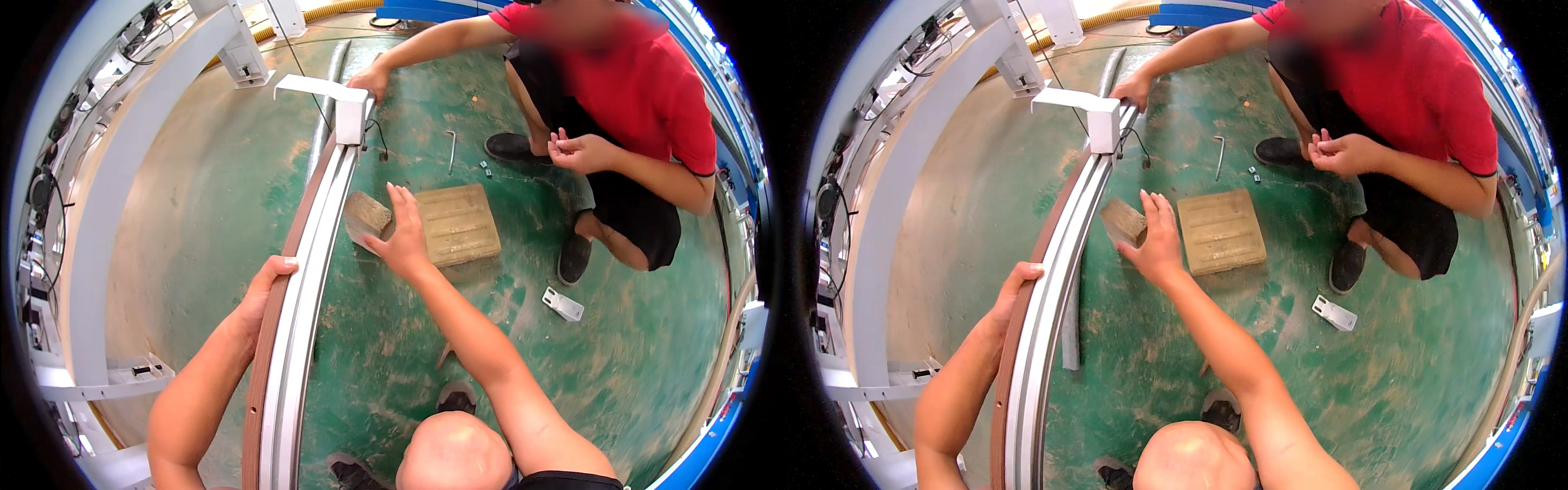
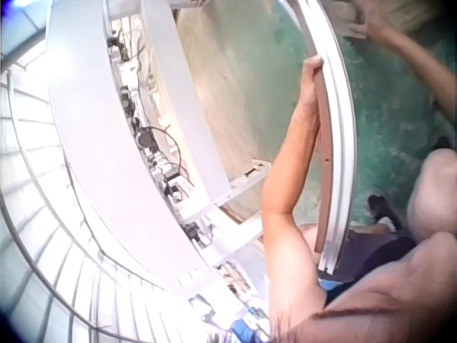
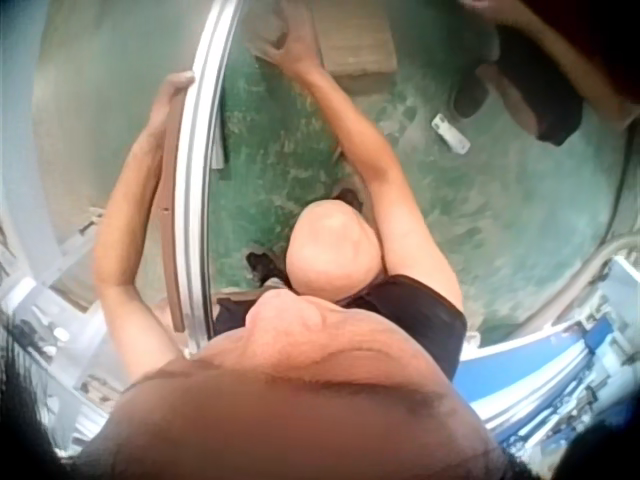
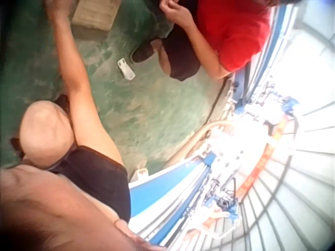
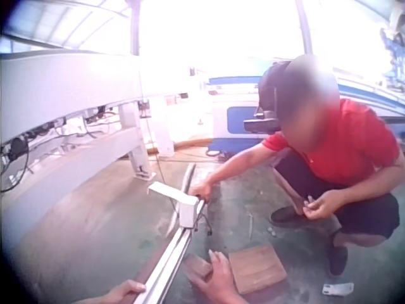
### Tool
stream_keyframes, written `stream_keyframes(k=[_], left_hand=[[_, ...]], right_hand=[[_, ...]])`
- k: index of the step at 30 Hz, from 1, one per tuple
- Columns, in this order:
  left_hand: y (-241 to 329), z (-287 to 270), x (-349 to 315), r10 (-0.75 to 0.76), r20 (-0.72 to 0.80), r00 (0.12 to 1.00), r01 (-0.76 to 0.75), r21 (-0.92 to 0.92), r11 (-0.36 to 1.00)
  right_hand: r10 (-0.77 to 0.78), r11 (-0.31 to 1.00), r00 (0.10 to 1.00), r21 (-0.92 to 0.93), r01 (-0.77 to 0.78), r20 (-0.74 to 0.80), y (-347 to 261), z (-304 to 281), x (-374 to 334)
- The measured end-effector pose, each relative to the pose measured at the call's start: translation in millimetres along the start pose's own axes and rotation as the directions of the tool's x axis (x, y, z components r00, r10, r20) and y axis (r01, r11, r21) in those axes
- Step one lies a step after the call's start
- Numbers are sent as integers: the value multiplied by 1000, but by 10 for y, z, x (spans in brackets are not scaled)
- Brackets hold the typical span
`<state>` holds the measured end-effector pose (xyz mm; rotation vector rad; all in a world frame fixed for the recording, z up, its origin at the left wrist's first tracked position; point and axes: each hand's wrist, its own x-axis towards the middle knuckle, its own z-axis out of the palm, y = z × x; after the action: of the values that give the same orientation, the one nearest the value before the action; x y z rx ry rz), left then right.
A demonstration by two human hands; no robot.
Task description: The person assembles components of a furniture frame, using a hammer to tap pieces into place and handling various metal and wooden parts by hand.
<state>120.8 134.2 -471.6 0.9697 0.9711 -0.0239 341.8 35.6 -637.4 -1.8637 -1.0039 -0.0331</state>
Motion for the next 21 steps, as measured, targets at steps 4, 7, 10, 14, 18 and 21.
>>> stream_keyframes(k=[4, 7, 10, 14, 18, 21], left_hand=[[73, -87, -5, -43, 35, 998, 41, 64, 997], [102, -118, -10, -55, 32, 998, 53, 48, 997], [112, -118, -28, -57, 14, 998, 57, 3, 998], [125, -195, -9, -12, -24, 1000, 13, 24, 1000], [252, -239, -4, 7, -131, 991, 21, 207, 978], [353, -330, -120, 17, -200, 980, 35, 253, 967]], right_hand=[[166, 932, 986, 321, -166, 25, -283, -160, 362], [397, 269, 750, 714, -646, 529, -445, -81, 736], [307, 32, 608, 630, -776, 733, -653, -12, 896], [356, -57, 453, 502, -863, 818, -780, 55, 944], [455, -32, 390, 453, -891, 800, -921, 142, 1017], [534, -80, 318, 421, -903, 783, -1193, 213, 1120]])
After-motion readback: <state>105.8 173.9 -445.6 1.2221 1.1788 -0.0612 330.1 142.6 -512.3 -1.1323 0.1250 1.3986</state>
